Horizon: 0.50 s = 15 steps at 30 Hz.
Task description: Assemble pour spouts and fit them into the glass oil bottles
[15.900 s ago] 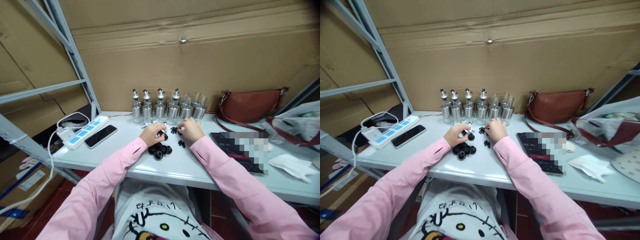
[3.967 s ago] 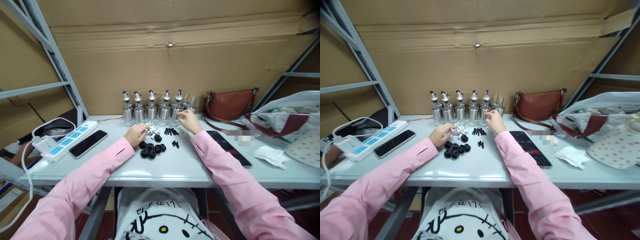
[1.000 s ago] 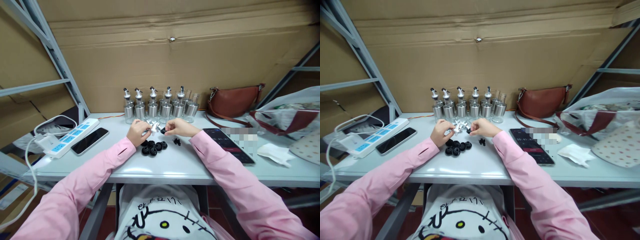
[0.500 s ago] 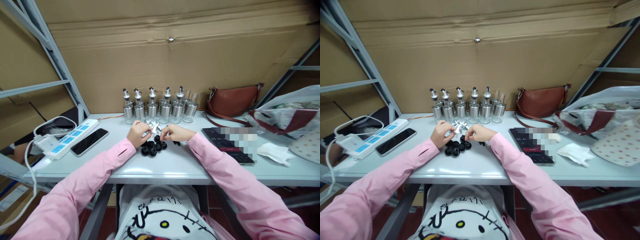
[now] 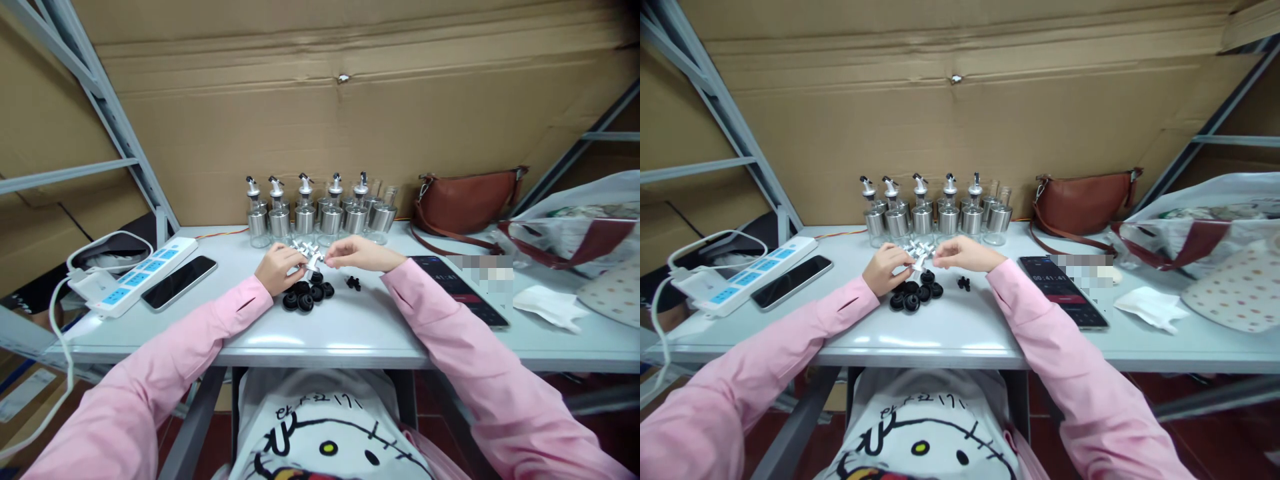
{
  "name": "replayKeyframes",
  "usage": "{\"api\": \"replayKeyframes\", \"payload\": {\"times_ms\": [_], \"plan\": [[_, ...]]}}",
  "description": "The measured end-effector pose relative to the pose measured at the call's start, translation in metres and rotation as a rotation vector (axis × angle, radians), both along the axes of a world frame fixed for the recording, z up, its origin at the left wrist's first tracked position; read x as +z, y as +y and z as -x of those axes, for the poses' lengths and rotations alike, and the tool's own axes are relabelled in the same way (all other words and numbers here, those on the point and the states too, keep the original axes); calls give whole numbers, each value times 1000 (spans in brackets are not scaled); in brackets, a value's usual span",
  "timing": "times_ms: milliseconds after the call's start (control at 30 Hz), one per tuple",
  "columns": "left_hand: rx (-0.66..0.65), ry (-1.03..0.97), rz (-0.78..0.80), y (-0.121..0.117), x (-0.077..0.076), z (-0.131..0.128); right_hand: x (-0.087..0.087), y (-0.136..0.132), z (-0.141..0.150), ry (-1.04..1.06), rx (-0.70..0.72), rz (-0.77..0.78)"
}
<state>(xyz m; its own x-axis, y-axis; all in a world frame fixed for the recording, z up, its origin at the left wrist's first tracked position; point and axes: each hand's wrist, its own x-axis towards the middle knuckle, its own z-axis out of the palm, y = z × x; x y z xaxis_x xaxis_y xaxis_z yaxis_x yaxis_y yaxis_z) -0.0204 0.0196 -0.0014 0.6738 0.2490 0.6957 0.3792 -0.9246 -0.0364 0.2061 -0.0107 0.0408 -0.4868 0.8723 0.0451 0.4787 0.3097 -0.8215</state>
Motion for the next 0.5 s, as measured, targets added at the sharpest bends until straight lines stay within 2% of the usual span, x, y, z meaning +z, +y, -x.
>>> {"api": "replayKeyframes", "payload": {"times_ms": [67,167,500], "plan": [[-16,-15,-8,1,-1,1,0,4,-14,-161,35,56],[-20,-22,-7,1,-1,1,-2,10,-30,-307,23,56],[13,26,48,-1,0,0,-13,20,-43,-421,0,23]]}}
